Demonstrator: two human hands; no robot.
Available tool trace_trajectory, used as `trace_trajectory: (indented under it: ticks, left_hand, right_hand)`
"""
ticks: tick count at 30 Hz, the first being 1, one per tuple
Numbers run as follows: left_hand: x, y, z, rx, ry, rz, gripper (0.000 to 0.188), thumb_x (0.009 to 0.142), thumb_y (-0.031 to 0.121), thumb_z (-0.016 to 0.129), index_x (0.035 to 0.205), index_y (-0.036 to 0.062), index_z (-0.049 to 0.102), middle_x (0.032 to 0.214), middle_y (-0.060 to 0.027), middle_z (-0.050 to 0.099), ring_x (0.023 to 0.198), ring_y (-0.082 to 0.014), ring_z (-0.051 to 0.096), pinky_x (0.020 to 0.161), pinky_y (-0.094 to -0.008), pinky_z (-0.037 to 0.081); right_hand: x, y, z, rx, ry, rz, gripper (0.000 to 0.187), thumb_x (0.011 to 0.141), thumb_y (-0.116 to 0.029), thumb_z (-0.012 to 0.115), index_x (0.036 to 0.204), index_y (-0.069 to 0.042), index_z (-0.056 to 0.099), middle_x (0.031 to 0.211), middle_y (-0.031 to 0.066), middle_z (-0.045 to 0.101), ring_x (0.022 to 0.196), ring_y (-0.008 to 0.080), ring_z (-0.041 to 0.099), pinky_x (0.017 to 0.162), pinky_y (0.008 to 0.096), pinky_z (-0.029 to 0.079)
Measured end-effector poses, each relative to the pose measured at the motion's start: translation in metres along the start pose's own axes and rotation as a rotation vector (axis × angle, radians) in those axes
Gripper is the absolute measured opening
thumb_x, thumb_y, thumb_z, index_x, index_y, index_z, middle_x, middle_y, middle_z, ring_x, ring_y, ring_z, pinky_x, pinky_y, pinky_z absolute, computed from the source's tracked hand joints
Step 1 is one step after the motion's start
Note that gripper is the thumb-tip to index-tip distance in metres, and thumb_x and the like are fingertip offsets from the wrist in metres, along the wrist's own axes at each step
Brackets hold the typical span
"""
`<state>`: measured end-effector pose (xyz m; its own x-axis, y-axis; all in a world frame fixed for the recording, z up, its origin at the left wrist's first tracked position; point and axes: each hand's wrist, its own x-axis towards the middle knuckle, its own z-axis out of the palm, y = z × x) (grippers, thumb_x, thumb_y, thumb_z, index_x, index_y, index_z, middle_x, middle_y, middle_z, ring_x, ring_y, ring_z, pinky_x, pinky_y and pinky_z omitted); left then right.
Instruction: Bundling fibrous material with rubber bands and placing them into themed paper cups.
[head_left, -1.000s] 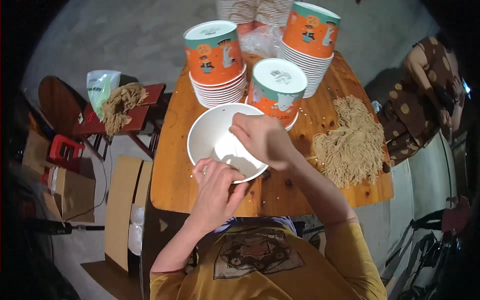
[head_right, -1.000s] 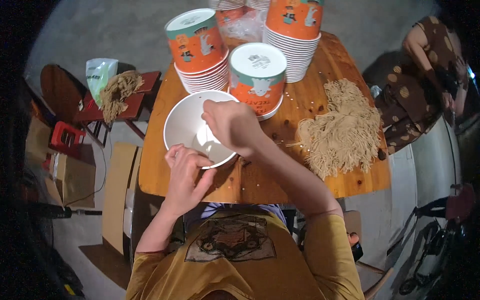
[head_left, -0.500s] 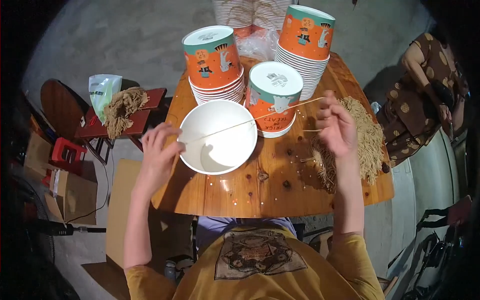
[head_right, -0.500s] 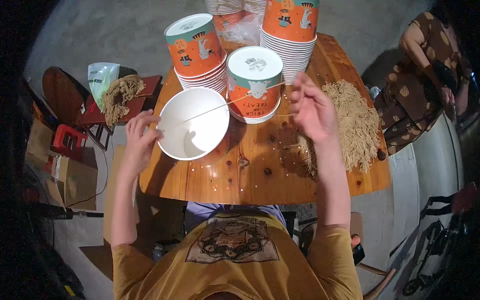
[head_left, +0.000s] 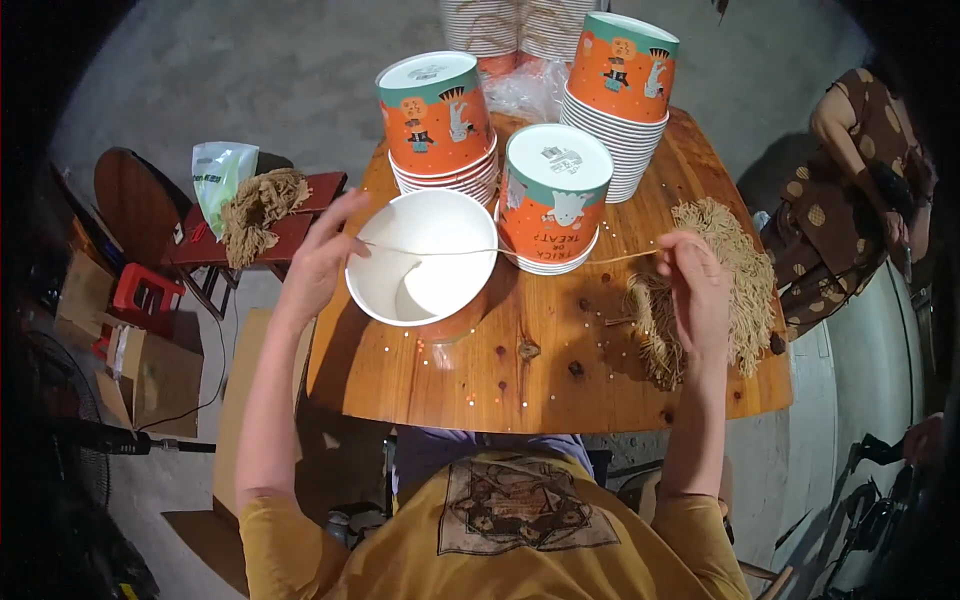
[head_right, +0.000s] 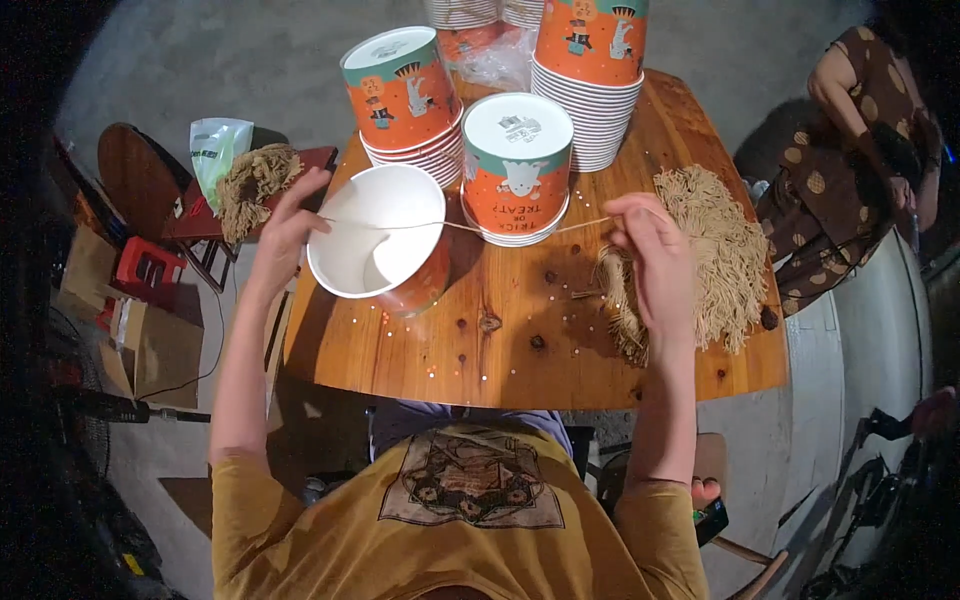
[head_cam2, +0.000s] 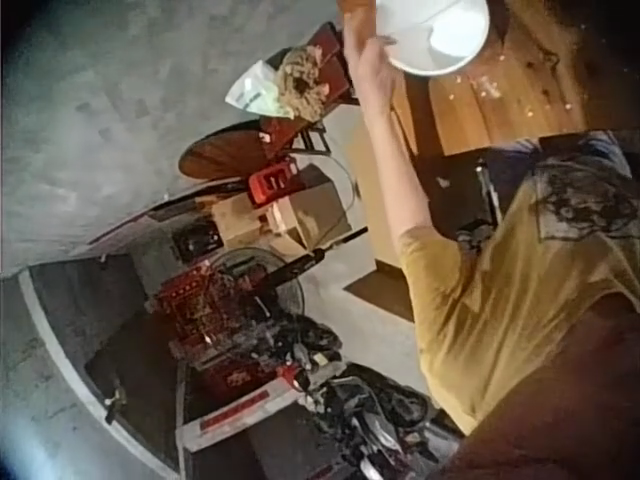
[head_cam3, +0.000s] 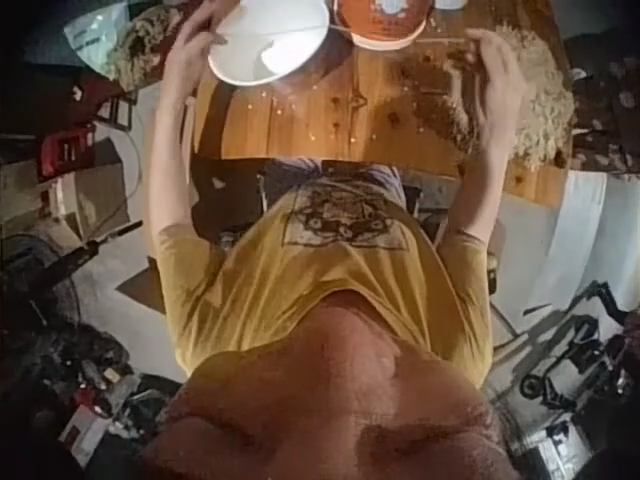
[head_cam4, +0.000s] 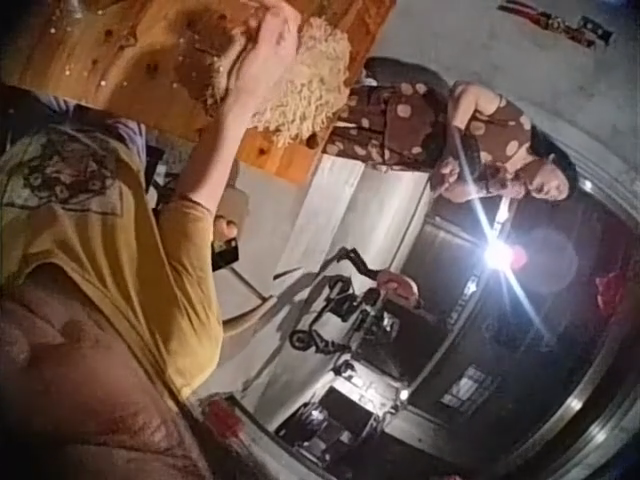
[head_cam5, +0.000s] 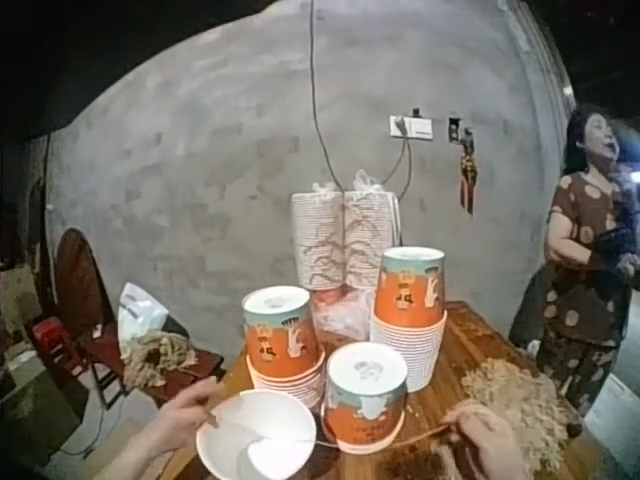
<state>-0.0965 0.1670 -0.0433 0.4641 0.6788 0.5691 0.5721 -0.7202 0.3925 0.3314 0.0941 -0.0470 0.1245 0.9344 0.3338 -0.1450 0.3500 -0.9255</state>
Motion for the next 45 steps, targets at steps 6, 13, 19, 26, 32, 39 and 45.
trace_trajectory:
  ticks: [6, 13, 19, 26, 32, 39, 45]
  left_hand:
    - [0.012, 0.113, 0.031, -0.417, 0.137, -0.244, 0.026, 0.088, 0.000, 0.050, 0.113, 0.0042, 0.055, 0.103, -0.0068, 0.054, 0.093, -0.0150, 0.054, 0.080, -0.0274, 0.045]
    - [0.024, 0.161, 0.059, -0.570, -0.020, -0.379, 0.026, 0.085, 0.007, 0.063, 0.111, 0.0041, 0.059, 0.094, 0.0010, 0.049, 0.084, -0.0071, 0.051, 0.075, -0.0211, 0.043]
    - [0.026, 0.162, 0.069, -0.627, 0.038, -0.368, 0.011, 0.087, 0.007, 0.061, 0.097, 0.0024, 0.059, 0.088, 0.0000, 0.047, 0.077, -0.0070, 0.048, 0.069, -0.0212, 0.042]
    - [0.030, 0.159, 0.075, -0.816, 0.065, -0.552, 0.007, 0.088, 0.007, 0.056, 0.092, 0.0036, 0.052, 0.083, 0.0021, 0.048, 0.072, -0.0052, 0.044, 0.061, -0.0199, 0.038]
    - [0.038, 0.150, 0.063, -1.032, 0.248, -0.718, 0.007, 0.090, 0.015, 0.053, 0.088, 0.0088, 0.052, 0.074, 0.0016, 0.051, 0.065, -0.0051, 0.045, 0.058, -0.0198, 0.036]
    - [0.029, 0.134, 0.049, -0.287, -0.024, -0.507, 0.018, 0.089, 0.018, 0.059, 0.096, 0.0018, 0.053, 0.083, -0.0053, 0.057, 0.074, -0.0148, 0.055, 0.068, -0.0289, 0.045]
    - [0.032, 0.137, 0.053, -0.133, -0.343, -0.552, 0.037, 0.087, 0.018, 0.060, 0.119, 0.0012, 0.053, 0.099, -0.0178, 0.063, 0.090, -0.0330, 0.062, 0.079, -0.0406, 0.048]
  right_hand:
    - [-0.011, -0.024, 0.082, -0.128, -0.321, 0.316, 0.014, 0.091, -0.006, 0.045, 0.079, -0.003, 0.051, 0.085, 0.0050, 0.054, 0.079, 0.0146, 0.051, 0.074, 0.0280, 0.042]
    - [-0.017, -0.025, 0.111, -0.541, -0.591, -0.073, 0.008, 0.089, -0.008, 0.051, 0.087, -0.002, 0.045, 0.082, 0.0158, 0.057, 0.076, 0.0372, 0.056, 0.066, 0.0402, 0.045]
    - [-0.023, -0.009, 0.105, -0.652, -0.528, -0.221, 0.006, 0.089, -0.008, 0.051, 0.088, -0.002, 0.049, 0.080, 0.0154, 0.059, 0.077, 0.0379, 0.057, 0.062, 0.0408, 0.046]
    - [-0.026, 0.006, 0.109, -0.233, -0.290, -0.134, 0.005, 0.091, -0.004, 0.056, 0.095, -0.002, 0.058, 0.068, -0.0025, 0.049, 0.063, 0.0024, 0.042, 0.054, 0.0198, 0.036]
    - [-0.025, 0.006, 0.114, -0.220, -0.224, -0.090, 0.005, 0.087, 0.002, 0.057, 0.092, 0.000, 0.057, 0.066, -0.0030, 0.048, 0.062, 0.0023, 0.042, 0.054, 0.0197, 0.035]
    - [-0.011, 0.021, 0.102, -0.297, -0.061, -0.164, 0.008, 0.082, 0.002, 0.062, 0.086, -0.005, 0.060, 0.061, -0.0028, 0.043, 0.055, 0.0053, 0.037, 0.050, 0.0220, 0.033]
    - [-0.006, 0.017, 0.104, -0.380, 0.001, -0.257, 0.011, 0.082, -0.001, 0.065, 0.090, -0.006, 0.062, 0.069, 0.0020, 0.057, 0.056, 0.0067, 0.045, 0.052, 0.0224, 0.038]
